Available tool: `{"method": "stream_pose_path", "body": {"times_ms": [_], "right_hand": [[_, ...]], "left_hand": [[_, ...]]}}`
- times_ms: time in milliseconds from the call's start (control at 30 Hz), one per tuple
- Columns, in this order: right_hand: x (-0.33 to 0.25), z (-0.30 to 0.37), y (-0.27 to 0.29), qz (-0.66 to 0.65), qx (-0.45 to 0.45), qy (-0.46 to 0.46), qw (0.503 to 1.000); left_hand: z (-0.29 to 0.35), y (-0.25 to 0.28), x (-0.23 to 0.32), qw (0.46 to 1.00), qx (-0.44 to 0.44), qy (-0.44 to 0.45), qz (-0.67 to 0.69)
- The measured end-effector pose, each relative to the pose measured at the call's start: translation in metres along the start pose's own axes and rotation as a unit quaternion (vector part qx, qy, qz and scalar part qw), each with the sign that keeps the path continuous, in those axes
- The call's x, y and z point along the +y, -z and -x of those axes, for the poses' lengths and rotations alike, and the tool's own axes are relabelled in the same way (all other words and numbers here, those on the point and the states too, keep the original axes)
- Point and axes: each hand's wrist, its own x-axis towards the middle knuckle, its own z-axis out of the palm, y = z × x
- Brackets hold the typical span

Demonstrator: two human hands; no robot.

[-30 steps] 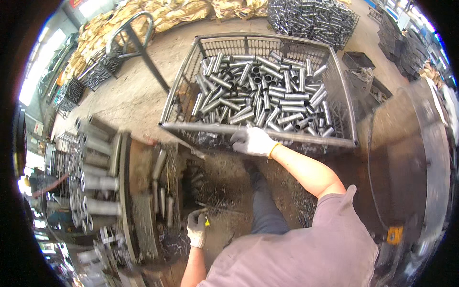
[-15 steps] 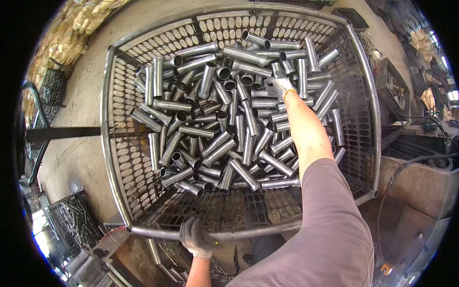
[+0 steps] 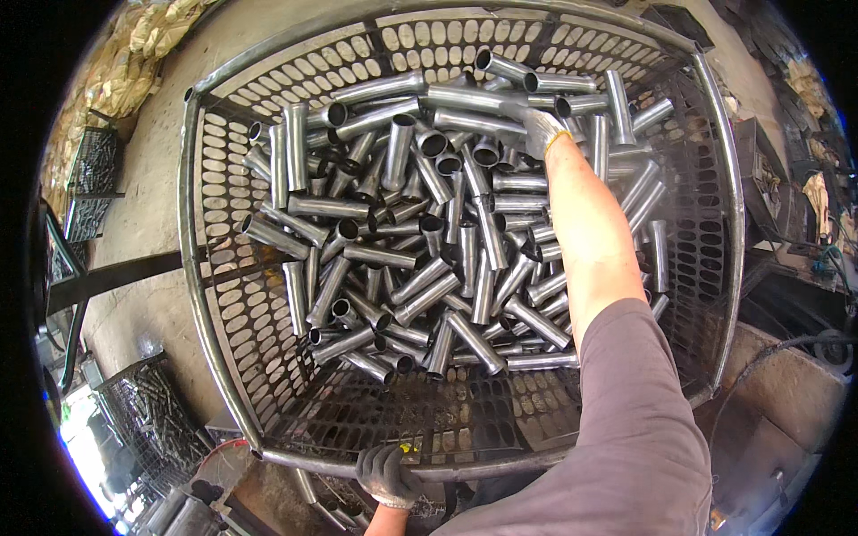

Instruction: The person operates a metal turning machine, repeatedly loading cylindrical metal tubes into the chuck, starting the machine, and removing the processed parts. The person places the finished parts into a nearby container.

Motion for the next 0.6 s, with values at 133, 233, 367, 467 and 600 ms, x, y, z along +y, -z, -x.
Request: {"method": "stream_pose_path", "body": {"times_ms": [133,233,367,467,600], "right_hand": [[0.018,0.015,-0.04,-0.103,0.081,0.055,0.99],[0.049,0.021,-0.031,0.032,0.133,0.127,0.982],[0.028,0.149,-0.038,0.197,0.096,0.214,0.952],[-0.016,0.363,-0.062,0.468,0.066,0.231,0.851],[0.036,0.549,-0.09,0.414,-0.224,0.204,0.858]], "left_hand": [[-0.004,0.003,0.0,1.0,0.002,-0.008,0.007],[-0.009,0.012,-0.003,1.0,-0.015,-0.017,0.006],[0.003,0.016,0.004,0.998,-0.011,0.047,0.029],[0.0,0.032,0.01,0.97,0.02,0.161,0.183],[0.068,0.113,0.038,0.973,0.132,0.078,0.171]]}}
